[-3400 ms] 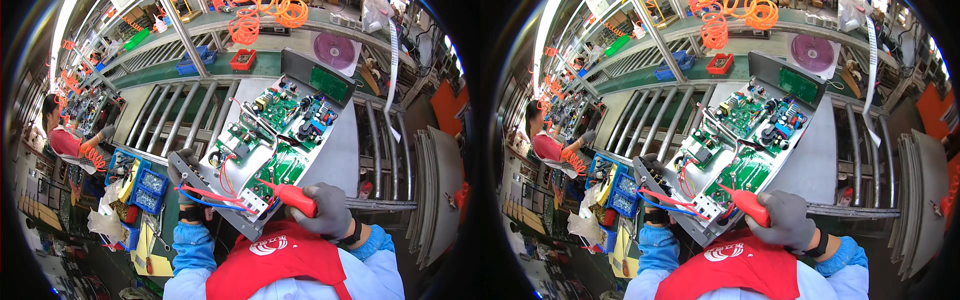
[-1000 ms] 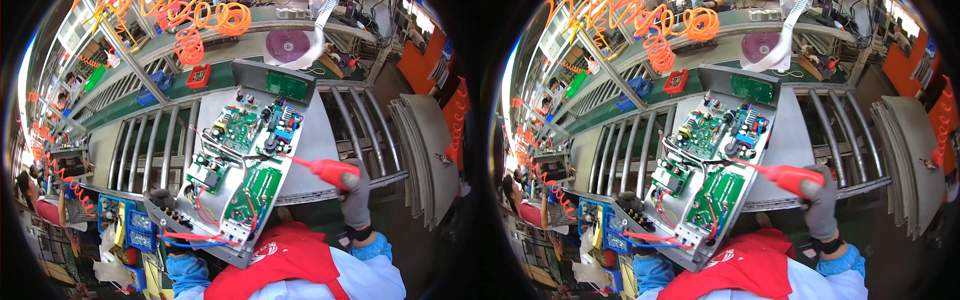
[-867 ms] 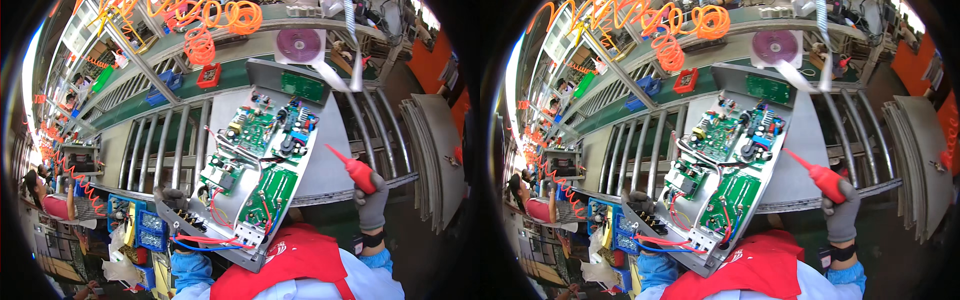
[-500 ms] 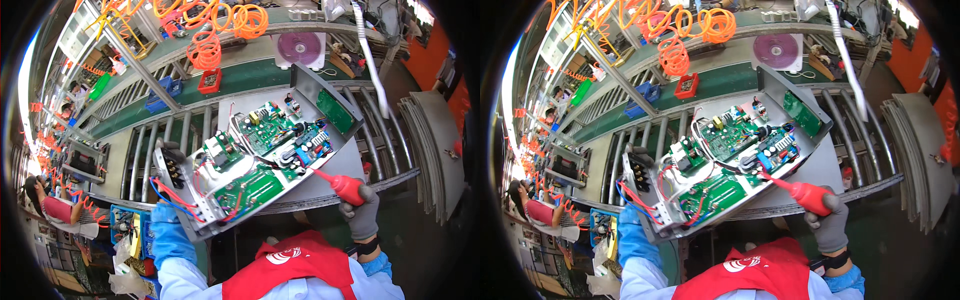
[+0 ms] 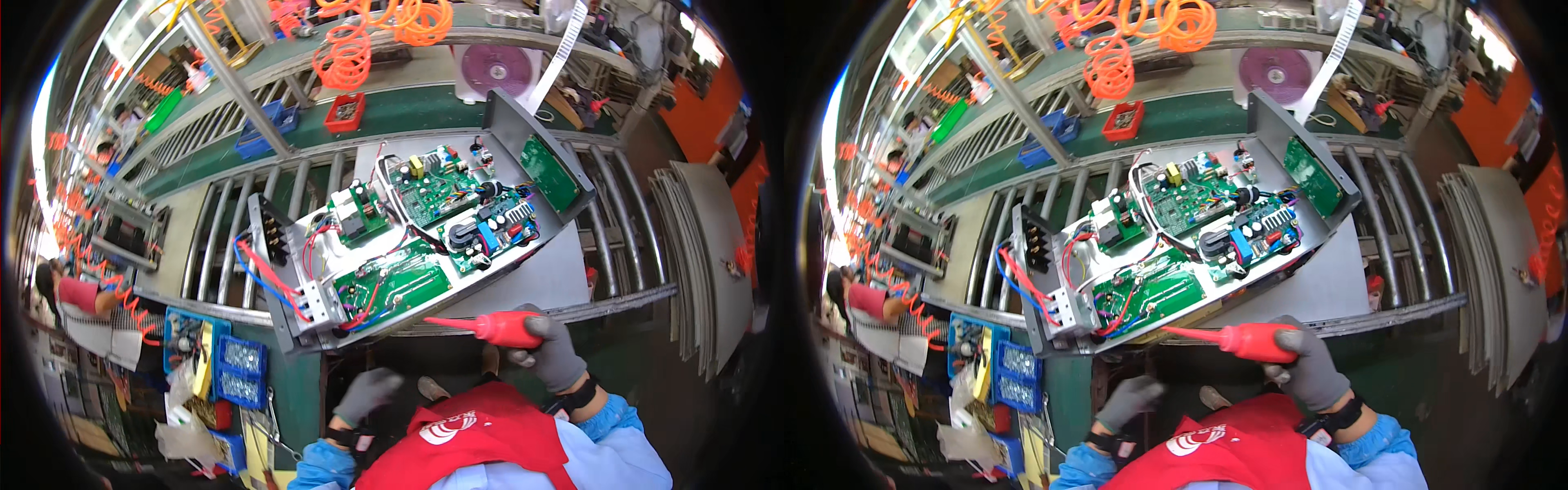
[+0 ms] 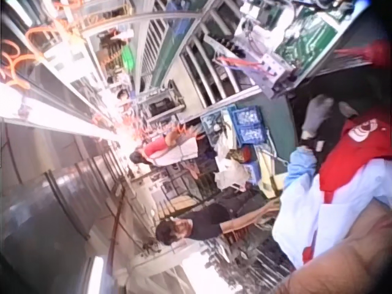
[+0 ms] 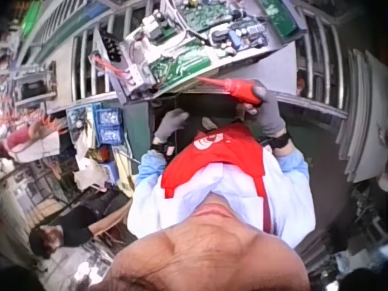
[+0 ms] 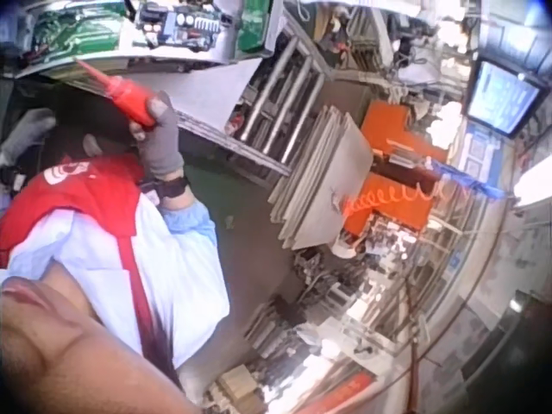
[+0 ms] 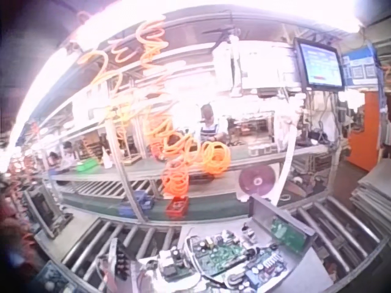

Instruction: Assembling and inspecting electronic circuit boards and components inside a metal chassis on a manufacturing line.

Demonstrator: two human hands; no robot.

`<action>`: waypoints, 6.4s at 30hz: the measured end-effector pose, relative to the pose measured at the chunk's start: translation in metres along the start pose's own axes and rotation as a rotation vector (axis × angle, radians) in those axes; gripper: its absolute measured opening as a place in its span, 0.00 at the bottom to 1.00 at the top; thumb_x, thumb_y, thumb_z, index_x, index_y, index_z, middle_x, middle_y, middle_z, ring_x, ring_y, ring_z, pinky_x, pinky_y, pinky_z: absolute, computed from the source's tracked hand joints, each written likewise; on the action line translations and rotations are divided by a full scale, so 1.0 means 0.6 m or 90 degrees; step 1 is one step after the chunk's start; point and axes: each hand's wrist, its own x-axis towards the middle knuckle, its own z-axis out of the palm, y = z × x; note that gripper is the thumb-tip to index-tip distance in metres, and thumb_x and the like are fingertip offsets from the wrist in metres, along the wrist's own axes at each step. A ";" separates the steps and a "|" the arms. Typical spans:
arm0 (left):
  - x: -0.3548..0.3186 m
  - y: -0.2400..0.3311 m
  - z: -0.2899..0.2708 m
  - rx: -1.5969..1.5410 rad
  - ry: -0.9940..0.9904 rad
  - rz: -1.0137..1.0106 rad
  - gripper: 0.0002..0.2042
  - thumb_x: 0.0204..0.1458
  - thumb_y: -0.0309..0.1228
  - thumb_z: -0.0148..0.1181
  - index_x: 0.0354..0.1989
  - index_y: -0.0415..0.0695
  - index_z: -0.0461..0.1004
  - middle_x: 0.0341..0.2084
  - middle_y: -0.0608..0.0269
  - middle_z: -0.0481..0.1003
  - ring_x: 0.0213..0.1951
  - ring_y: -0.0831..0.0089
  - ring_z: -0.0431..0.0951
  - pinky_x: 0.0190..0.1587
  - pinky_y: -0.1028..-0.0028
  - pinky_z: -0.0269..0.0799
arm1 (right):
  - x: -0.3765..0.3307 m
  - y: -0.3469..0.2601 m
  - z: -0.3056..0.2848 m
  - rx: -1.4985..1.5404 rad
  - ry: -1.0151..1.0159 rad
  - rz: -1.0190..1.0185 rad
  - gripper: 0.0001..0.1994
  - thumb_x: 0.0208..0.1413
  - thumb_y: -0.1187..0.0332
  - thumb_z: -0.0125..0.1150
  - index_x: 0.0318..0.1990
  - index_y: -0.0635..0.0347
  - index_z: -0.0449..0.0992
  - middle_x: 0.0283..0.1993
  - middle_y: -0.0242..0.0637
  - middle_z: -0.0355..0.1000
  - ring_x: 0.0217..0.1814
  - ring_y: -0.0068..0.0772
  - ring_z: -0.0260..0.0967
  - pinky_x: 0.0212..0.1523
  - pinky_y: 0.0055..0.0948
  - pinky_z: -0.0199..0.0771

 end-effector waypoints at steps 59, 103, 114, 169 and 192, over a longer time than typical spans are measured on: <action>0.007 0.266 0.261 -0.344 0.086 0.200 0.19 0.57 0.36 0.53 0.49 0.32 0.75 0.40 0.60 0.77 0.41 0.76 0.75 0.46 0.76 0.70 | 0.050 -0.022 -0.079 -0.504 -0.217 -0.077 0.21 0.58 0.56 0.55 0.45 0.68 0.76 0.36 0.45 0.76 0.37 0.31 0.73 0.41 0.33 0.72; 0.052 0.352 0.327 -0.282 0.030 0.139 0.17 0.59 0.40 0.55 0.48 0.40 0.76 0.25 0.71 0.74 0.23 0.85 0.67 0.23 0.82 0.59 | 0.044 -0.081 -0.171 -0.377 -0.161 -0.035 0.16 0.59 0.64 0.53 0.44 0.71 0.74 0.37 0.39 0.73 0.37 0.25 0.70 0.39 0.29 0.72; 0.056 0.358 0.329 -0.265 0.034 0.143 0.21 0.57 0.43 0.54 0.50 0.39 0.76 0.25 0.70 0.74 0.22 0.85 0.68 0.23 0.83 0.61 | 0.044 -0.099 -0.170 -0.398 -0.161 -0.063 0.18 0.58 0.61 0.54 0.42 0.71 0.76 0.33 0.41 0.75 0.35 0.25 0.70 0.38 0.29 0.71; -0.054 0.296 -0.012 0.207 1.149 0.398 0.13 0.57 0.34 0.56 0.44 0.40 0.78 0.37 0.48 0.77 0.40 0.53 0.79 0.44 0.65 0.74 | 0.122 -0.404 0.165 -0.677 -0.384 -0.592 0.28 0.43 0.64 0.58 0.54 0.65 0.68 0.51 0.36 0.66 0.53 0.29 0.65 0.57 0.30 0.65; -0.013 0.284 -0.021 0.289 1.213 0.365 0.13 0.58 0.29 0.50 0.42 0.33 0.77 0.40 0.49 0.77 0.41 0.57 0.77 0.44 0.65 0.73 | 0.343 -0.348 0.302 -1.049 -0.494 -0.787 0.16 0.41 0.61 0.62 0.38 0.58 0.75 0.31 0.46 0.73 0.34 0.52 0.73 0.34 0.43 0.72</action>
